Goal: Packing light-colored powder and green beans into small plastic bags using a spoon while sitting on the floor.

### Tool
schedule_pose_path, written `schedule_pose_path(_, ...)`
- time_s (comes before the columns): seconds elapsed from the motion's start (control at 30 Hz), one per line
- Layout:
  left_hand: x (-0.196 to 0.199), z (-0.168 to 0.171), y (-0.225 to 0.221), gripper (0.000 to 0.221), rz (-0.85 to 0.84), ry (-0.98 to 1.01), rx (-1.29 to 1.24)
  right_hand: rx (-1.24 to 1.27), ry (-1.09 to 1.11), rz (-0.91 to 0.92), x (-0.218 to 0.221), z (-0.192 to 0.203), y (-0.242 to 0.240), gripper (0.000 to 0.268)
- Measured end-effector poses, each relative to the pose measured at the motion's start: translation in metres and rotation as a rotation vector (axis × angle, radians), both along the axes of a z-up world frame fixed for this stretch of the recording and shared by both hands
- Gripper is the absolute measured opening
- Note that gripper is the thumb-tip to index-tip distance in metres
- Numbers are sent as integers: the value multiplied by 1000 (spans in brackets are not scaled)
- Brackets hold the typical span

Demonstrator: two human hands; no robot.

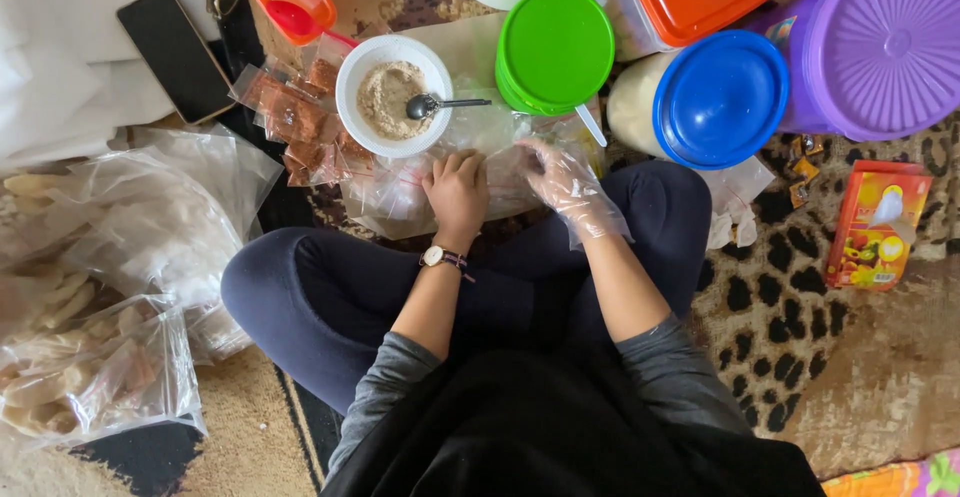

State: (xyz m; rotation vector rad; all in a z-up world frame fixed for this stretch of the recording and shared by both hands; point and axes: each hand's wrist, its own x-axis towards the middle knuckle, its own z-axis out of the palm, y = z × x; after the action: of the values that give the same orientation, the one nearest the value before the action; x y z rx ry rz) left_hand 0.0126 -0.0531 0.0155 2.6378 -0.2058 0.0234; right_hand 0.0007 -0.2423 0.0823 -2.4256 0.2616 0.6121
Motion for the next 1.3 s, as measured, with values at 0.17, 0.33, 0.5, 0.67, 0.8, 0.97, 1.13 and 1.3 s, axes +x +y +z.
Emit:
schedule_pose_path(0.17,3,29,1,7,38,-107,-268,-56,58,-127,4,12,11,38)
schedule_pose_path(0.33,3,57,4,8,-15,-246,-539,-87,-694,-125,-12,-20,6,28)
schedule_pose_path(0.5,-9,53,-2,5,-91,-217,-593,506,-444,-390,-32,28,26,46)
schedule_pose_path(0.67,-21,27,-1,21,-214,-131,-600,544,-405,-371,-39,47,38,46)
schedule_pose_path(0.8,-25,37,-2,32,-241,-21,-720,458,-373,-353,-37,56,36,37)
schedule_pose_path(0.97,-24,44,2,32,-229,192,-945,560,-343,-381,-39,63,34,34)
schedule_pose_path(1.13,-22,41,-2,24,-192,159,-923,551,-291,-427,-36,53,26,30)
schedule_pose_path(1.3,-20,48,-1,23,-175,159,-908,662,-269,-482,-37,67,36,35)
